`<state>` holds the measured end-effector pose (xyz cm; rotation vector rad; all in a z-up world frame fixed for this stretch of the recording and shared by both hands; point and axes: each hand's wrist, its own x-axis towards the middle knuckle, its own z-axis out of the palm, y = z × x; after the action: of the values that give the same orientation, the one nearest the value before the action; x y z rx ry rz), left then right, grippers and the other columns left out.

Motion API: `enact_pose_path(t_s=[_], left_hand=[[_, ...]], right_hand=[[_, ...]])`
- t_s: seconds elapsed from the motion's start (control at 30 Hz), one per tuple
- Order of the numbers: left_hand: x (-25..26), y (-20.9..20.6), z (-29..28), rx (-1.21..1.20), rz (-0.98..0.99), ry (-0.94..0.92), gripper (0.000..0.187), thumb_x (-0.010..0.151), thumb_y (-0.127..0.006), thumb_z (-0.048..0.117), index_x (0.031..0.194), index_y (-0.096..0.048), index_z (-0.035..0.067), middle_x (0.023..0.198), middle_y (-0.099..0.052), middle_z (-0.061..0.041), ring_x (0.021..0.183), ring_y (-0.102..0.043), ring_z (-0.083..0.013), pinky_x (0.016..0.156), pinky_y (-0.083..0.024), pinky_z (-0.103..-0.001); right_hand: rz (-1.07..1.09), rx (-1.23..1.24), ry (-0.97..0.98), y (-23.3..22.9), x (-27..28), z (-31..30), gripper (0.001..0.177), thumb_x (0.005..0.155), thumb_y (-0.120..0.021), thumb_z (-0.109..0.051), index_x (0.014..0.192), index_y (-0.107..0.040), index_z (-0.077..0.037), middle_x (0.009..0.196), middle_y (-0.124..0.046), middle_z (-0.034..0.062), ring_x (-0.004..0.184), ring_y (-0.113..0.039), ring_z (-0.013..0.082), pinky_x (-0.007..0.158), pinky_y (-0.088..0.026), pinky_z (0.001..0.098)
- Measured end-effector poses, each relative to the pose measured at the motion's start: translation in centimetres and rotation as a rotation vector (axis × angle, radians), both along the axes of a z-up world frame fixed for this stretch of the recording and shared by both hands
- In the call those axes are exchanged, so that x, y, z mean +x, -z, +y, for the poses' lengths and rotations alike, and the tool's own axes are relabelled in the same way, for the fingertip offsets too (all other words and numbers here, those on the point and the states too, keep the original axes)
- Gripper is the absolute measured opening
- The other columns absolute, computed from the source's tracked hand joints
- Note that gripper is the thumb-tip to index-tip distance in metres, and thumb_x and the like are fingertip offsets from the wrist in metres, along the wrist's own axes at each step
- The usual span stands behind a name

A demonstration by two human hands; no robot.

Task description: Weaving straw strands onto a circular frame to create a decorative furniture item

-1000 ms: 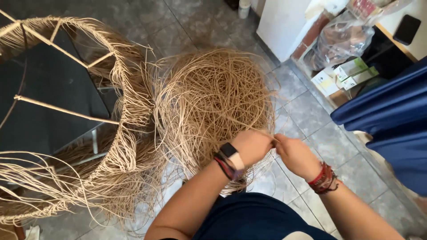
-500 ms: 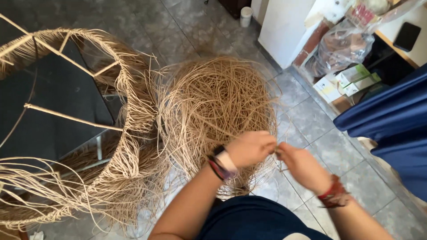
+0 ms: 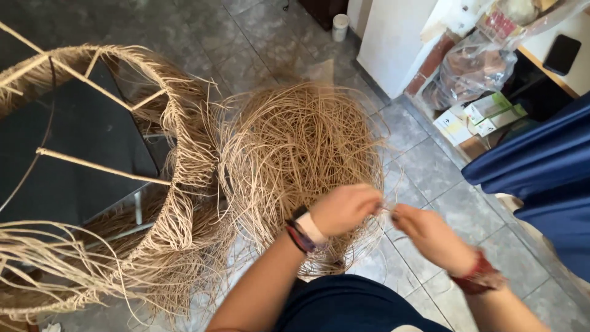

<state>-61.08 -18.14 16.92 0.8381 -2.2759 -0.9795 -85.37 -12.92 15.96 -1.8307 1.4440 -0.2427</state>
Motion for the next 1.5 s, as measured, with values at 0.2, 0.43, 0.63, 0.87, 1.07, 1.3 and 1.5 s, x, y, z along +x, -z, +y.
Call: enact_pose_path(t_s=[0.2,0.43,0.63,0.87,1.07,1.3,1.5], left_hand=[[5.0,4.1,-1.7,0.380,-0.270,-0.186,0.038,0.108,-0.042,0.022,0.071,-0.047,0.018,0.074,-0.056,0.004,0.068,-0.056,-0.0073,0.068,-0.053,-0.022],[-1.4,-0.5,0.5,-0.004,-0.132,-0.016,0.025,0.099,-0.042,0.016,0.082,-0.058,0.009,0.079,-0.063,-0.010,0.063,-0.059,-0.0299,0.056,-0.045,-0.048],[4.8,1.0,-2.7,0.370,-0.299,-0.277,0.040,0.109,-0.039,0.028,0.072,-0.050,0.017,0.072,-0.053,0.005,0.064,-0.049,-0.0096,0.067,-0.049,-0.024],[-3.3,0.8,0.4,-0.099,-0.100,0.036,0.020,0.102,-0.042,0.019,0.091,-0.055,0.009,0.082,-0.061,-0.013,0.069,-0.059,-0.0362,0.061,-0.044,-0.053],[0.8,3.2,-3.1,-0.146,-0.366,-0.210,0.024,0.105,-0.042,0.019,0.093,-0.059,0.006,0.083,-0.060,-0.012,0.062,-0.059,-0.0320,0.054,-0.046,-0.048],[-6.5,2.0,0.9,-0.183,-0.313,-0.042,0.030,0.102,-0.045,0.030,0.091,-0.068,0.014,0.088,-0.070,-0.011,0.084,-0.074,-0.0311,0.075,-0.059,-0.043],[0.5,4.8,-3.0,0.315,-0.157,-0.143,0.031,0.103,-0.050,0.024,0.084,-0.072,0.012,0.077,-0.072,-0.006,0.075,-0.071,-0.0222,0.079,-0.059,-0.035]], right_hand=[[0.131,0.151,-0.059,-0.8,-4.1,1.1,0.032,0.103,-0.044,-0.032,0.079,-0.059,-0.016,0.070,-0.059,-0.0021,0.067,-0.058,0.0154,0.072,-0.049,0.0320],[0.038,-0.016,-0.057,0.0,1.0,-0.1,0.021,0.100,-0.045,-0.024,0.092,-0.063,-0.018,0.081,-0.071,0.0012,0.077,-0.067,0.0221,0.077,-0.050,0.0376],[0.072,0.044,-0.009,-1.7,-6.9,0.9,0.031,0.101,-0.050,-0.035,0.082,-0.063,-0.015,0.070,-0.064,-0.0002,0.066,-0.063,0.0177,0.071,-0.050,0.0342],[-0.085,-0.023,-0.011,-1.8,-1.1,0.5,0.027,0.100,-0.044,-0.022,0.105,-0.070,-0.016,0.096,-0.074,-0.0002,0.088,-0.071,0.0169,0.088,-0.052,0.0322],[-0.151,0.202,0.146,-5.0,-6.5,1.4,0.062,0.097,-0.040,-0.032,0.159,-0.036,-0.026,0.126,-0.076,-0.0007,0.089,-0.078,0.0154,0.072,-0.068,0.0304],[0.116,0.031,0.056,-0.7,-3.0,0.5,0.038,0.101,-0.047,-0.025,0.136,-0.060,-0.019,0.101,-0.077,0.0144,0.101,-0.072,0.0398,0.088,-0.057,0.0536],[0.132,0.174,0.195,0.0,-10.5,3.5,0.033,0.099,-0.048,-0.018,0.116,-0.075,-0.014,0.100,-0.084,0.0162,0.102,-0.078,0.0362,0.094,-0.059,0.0487]])
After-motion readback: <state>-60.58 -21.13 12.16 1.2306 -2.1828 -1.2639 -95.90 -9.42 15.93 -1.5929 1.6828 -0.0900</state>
